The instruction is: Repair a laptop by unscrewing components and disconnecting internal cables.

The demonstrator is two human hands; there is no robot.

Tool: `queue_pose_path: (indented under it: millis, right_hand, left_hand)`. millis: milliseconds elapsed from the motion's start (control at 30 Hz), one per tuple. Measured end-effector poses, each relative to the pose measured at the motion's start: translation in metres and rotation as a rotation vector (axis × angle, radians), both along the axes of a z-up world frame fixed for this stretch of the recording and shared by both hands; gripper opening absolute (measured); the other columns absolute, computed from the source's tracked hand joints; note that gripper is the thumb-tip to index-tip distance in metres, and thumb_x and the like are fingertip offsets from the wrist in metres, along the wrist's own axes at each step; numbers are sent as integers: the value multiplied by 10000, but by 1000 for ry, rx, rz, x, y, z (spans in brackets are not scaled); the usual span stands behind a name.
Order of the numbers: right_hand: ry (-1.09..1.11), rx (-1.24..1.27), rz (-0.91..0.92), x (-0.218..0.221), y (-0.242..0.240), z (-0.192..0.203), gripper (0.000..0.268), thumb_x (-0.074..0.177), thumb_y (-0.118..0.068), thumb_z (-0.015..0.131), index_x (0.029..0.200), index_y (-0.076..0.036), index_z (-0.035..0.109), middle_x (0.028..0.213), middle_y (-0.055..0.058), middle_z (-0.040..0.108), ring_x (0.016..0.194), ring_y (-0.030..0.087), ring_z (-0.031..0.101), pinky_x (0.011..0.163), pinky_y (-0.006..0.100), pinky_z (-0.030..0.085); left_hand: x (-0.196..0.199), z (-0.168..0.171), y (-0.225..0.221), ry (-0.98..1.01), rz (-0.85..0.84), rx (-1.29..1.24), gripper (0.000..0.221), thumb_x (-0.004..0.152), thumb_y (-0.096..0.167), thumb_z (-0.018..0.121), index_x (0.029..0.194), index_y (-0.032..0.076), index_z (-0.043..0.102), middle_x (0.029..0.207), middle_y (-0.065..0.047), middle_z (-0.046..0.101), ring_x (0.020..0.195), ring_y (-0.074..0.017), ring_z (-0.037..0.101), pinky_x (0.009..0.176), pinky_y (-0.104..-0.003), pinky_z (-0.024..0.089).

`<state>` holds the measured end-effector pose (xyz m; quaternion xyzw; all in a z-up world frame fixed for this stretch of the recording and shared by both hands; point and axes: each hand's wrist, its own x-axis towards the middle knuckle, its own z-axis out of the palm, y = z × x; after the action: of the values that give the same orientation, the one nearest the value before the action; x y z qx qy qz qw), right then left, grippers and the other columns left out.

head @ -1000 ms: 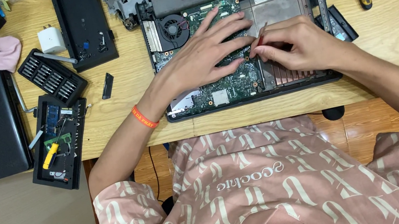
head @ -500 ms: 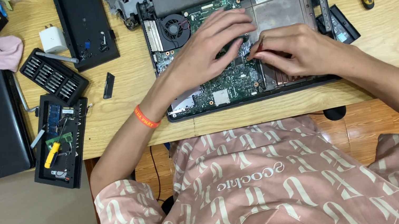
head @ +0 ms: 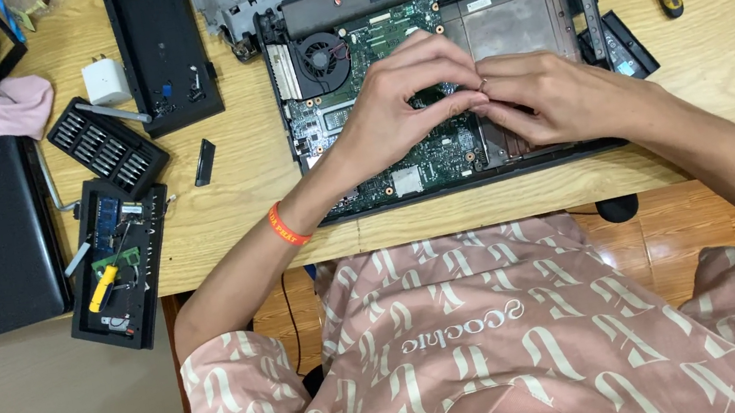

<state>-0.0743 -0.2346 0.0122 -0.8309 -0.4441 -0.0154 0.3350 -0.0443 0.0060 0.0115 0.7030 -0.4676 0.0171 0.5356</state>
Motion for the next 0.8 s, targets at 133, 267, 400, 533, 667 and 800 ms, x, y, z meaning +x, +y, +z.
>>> queue_pose_path:
  millis: [133, 267, 400, 533, 667, 800]
  right_hand:
    - [102, -11, -56, 3, -2, 3, 183, 919, -96, 715, 1019, 57, 720, 870, 153, 699, 669, 267, 648, 631, 391, 533]
    - [238, 80, -125, 10, -7, -3, 262, 796, -142, 815, 969, 37, 736, 866, 106, 750, 707, 181, 694, 636, 323, 563]
    - [160, 146, -78, 10, -8, -11, 180, 849, -88, 789, 960, 41, 730, 913, 96, 745, 773, 179, 708, 690, 307, 586]
    - [72, 112, -88, 9, -7, -14, 231, 847, -114, 781, 1014, 43, 750, 981, 134, 746, 807, 223, 724, 701, 336, 593]
    - [-11, 139, -52, 4, -1, -1, 262, 869, -122, 746, 1071, 46, 745, 1067, 173, 747, 868, 266, 736, 739, 356, 592]
    - [95, 54, -110, 5, -4, -6, 220, 856, -120, 754, 1001, 46, 745, 916, 141, 750, 752, 243, 720, 679, 358, 565]
  left_hand:
    - [5, -5, -3, -85, 30, 16, 172, 925, 205, 815, 988, 59, 748, 1023, -36, 708, 1001, -190, 616, 904, -348, 520]
    - [5, -13, -9, -82, 63, 39, 224, 872, 239, 845, 921, 65, 712, 976, -30, 694, 971, -178, 620, 885, -344, 510]
    - [5, -14, -12, -74, 96, 62, 239, 864, 254, 853, 936, 70, 718, 955, -25, 687, 942, -167, 614, 888, -344, 526]
    - [-1, 3, -6, -12, -18, 9, 234, 909, 196, 797, 1070, 46, 718, 1061, -56, 681, 1036, -185, 640, 947, -344, 538]
    - [1, -4, -7, 42, -64, -12, 174, 985, 100, 711, 1148, 41, 734, 1119, -65, 700, 1093, -198, 665, 985, -337, 546]
    - [0, -1, -9, 41, -18, -2, 139, 947, 106, 737, 1064, 32, 757, 1054, -62, 712, 1035, -199, 672, 939, -333, 545]
